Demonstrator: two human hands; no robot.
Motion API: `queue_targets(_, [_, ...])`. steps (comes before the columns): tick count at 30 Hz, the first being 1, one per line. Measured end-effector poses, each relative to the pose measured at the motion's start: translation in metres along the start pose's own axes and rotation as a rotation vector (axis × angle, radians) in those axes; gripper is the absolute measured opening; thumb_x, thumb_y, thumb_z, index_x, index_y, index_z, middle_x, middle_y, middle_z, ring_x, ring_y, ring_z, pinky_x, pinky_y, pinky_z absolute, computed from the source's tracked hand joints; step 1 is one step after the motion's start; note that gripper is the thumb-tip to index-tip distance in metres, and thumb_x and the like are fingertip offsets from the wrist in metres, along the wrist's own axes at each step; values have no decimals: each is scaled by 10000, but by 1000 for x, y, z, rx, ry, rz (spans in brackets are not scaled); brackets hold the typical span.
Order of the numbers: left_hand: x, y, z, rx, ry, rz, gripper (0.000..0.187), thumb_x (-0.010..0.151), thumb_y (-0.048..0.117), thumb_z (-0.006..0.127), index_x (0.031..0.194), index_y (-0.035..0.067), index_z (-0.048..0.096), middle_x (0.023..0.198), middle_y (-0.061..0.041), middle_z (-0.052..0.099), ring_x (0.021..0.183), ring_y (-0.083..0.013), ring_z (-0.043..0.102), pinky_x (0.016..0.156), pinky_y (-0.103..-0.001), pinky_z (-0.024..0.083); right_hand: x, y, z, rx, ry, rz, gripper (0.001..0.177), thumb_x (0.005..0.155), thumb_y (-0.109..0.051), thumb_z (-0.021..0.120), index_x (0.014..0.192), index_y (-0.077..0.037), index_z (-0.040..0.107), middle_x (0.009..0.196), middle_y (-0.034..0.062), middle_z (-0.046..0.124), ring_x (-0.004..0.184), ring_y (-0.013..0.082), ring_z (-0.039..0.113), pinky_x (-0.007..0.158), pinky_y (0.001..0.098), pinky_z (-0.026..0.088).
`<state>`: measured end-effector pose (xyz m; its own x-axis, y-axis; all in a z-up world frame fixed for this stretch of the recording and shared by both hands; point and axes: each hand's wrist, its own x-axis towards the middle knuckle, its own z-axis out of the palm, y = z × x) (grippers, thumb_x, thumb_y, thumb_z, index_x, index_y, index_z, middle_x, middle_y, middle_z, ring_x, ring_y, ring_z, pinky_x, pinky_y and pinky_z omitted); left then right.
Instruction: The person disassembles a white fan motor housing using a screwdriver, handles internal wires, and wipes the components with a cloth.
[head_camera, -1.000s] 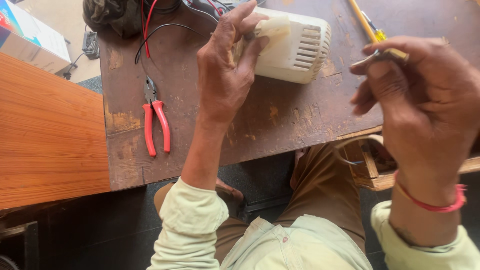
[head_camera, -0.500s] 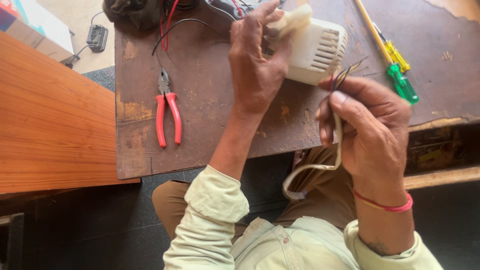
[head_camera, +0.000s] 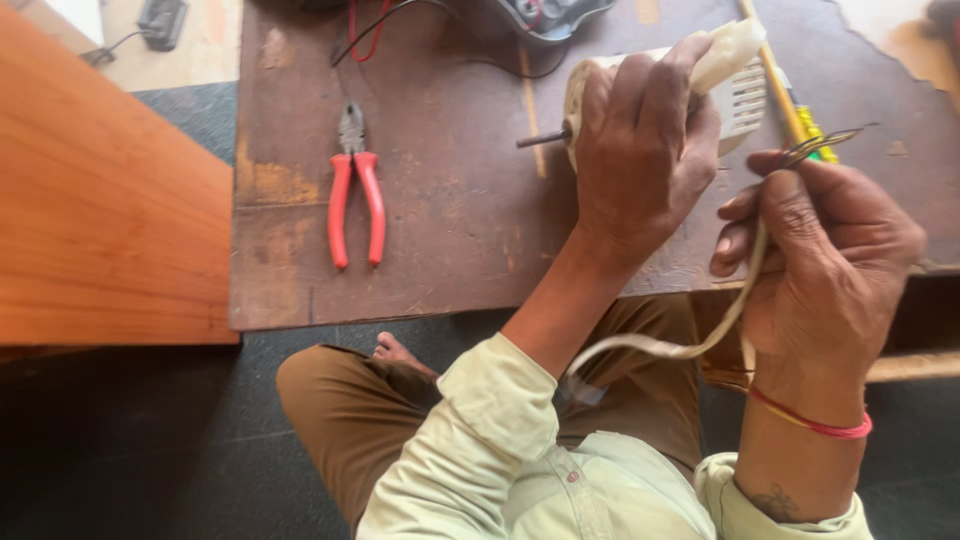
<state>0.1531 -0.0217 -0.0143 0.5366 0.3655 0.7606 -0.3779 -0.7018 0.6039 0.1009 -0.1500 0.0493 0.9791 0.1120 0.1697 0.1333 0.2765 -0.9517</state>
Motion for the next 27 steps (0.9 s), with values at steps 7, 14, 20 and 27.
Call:
queue_targets(7, [4,12,-6,-93,-33,-7,458,928,41,784,1305,57,524,1036,-53,539,925,-157,565,784,-278,554,-8,-7,1,-415,-3,-221,86,1123,8,639,1147,60,703,841,129,699,617,160,682,518,259,579])
queue_targets(14, [13,-10,-40,-444,-327,-54,377,984,-39,720,1301,32,528,1119,-65,586,945,-146,681,811,-248,632,-18,19,-5,49,33,78,157,1033,13,692,1188,39,690,904,108,709,687,133,668,595,248,569])
queue_targets(20, [22,-6,-62,-305,-414,92,244,1022,-40,761,1183,35,595,1077,-43,608,887,-109,705,755,-238,602,-25,34,-6,227,21,120,154,1028,-3,689,1169,57,695,933,144,741,686,122,655,607,225,540])
queue_targets(27, [17,5,-71,-239,-466,51,235,1034,-32,772,1188,36,608,1079,-51,588,834,-90,684,716,-233,573,-32,42,-17,-13,70,172,179,970,3,697,1135,58,740,906,105,746,666,44,581,564,176,463])
